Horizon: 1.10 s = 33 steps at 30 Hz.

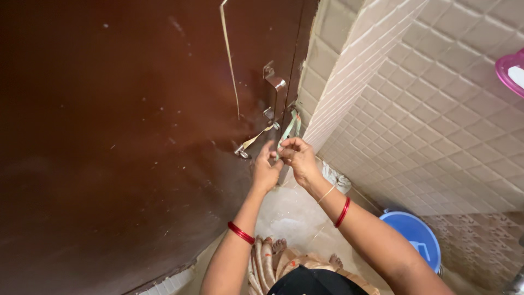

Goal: The person secures a door latch with a cloth, then pours blue toilet cleaner into the bowl and around the rim. They scrub the toilet seat and lid with a long-handled brush, rinsing the brush under a tap before continuing to scrub the seat and lid surfaces.

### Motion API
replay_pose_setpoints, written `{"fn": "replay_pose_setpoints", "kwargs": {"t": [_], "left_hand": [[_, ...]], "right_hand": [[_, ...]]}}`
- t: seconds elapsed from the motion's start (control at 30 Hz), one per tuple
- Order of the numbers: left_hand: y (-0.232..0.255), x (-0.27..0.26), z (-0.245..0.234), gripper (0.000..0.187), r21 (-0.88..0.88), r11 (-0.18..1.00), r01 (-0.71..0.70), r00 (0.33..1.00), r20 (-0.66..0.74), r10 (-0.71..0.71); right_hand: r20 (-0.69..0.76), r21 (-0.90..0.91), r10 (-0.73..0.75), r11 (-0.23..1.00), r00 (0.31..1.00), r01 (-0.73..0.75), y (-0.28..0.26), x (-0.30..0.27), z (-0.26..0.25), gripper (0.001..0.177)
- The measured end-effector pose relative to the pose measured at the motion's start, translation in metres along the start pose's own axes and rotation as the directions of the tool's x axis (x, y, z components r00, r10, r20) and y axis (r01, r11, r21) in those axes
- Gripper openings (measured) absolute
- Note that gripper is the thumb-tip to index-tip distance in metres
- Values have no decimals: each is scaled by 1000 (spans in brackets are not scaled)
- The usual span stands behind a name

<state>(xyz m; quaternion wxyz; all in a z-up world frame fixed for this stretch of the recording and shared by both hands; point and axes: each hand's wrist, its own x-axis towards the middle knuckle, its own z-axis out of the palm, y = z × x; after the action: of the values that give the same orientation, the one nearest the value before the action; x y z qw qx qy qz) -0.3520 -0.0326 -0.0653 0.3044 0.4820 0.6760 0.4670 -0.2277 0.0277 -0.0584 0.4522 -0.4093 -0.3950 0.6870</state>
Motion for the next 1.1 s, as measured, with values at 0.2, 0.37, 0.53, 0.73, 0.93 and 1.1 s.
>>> {"fn": "replay_pose_setpoints", "kwargs": {"t": [0.2, 0.37, 0.53, 0.73, 0.93, 1.1], "left_hand": [[-43, -18, -30, 37, -315, 934, 170, 967, 238, -95], [-72, -55, -96, 30, -326, 918, 226, 971, 151, -185], [-64, -77, -106, 23, -258, 939, 227, 974, 47, -222], [-14, -75, -89, 18, -104, 982, 155, 988, -4, -156], [10, -81, -98, 18, -285, 952, 107, 993, -16, -117], [5, -86, -95, 19, -342, 933, 109, 986, -85, -147]], "right_hand": [[-31, -36, -38, 999, 999, 37, 0, 6, -7, 14], [-166, -125, -84, 990, 983, 64, 2, 14, -26, 18], [4, -592, -570, 661, 822, 461, 10, -19, 1, 23], [561, -569, -142, 650, 816, 504, 12, -70, 45, 37], [461, -575, -189, 681, 867, 454, 2, -58, 42, 24], [194, -661, -146, 711, 970, 239, -16, -41, 18, 22]]}}
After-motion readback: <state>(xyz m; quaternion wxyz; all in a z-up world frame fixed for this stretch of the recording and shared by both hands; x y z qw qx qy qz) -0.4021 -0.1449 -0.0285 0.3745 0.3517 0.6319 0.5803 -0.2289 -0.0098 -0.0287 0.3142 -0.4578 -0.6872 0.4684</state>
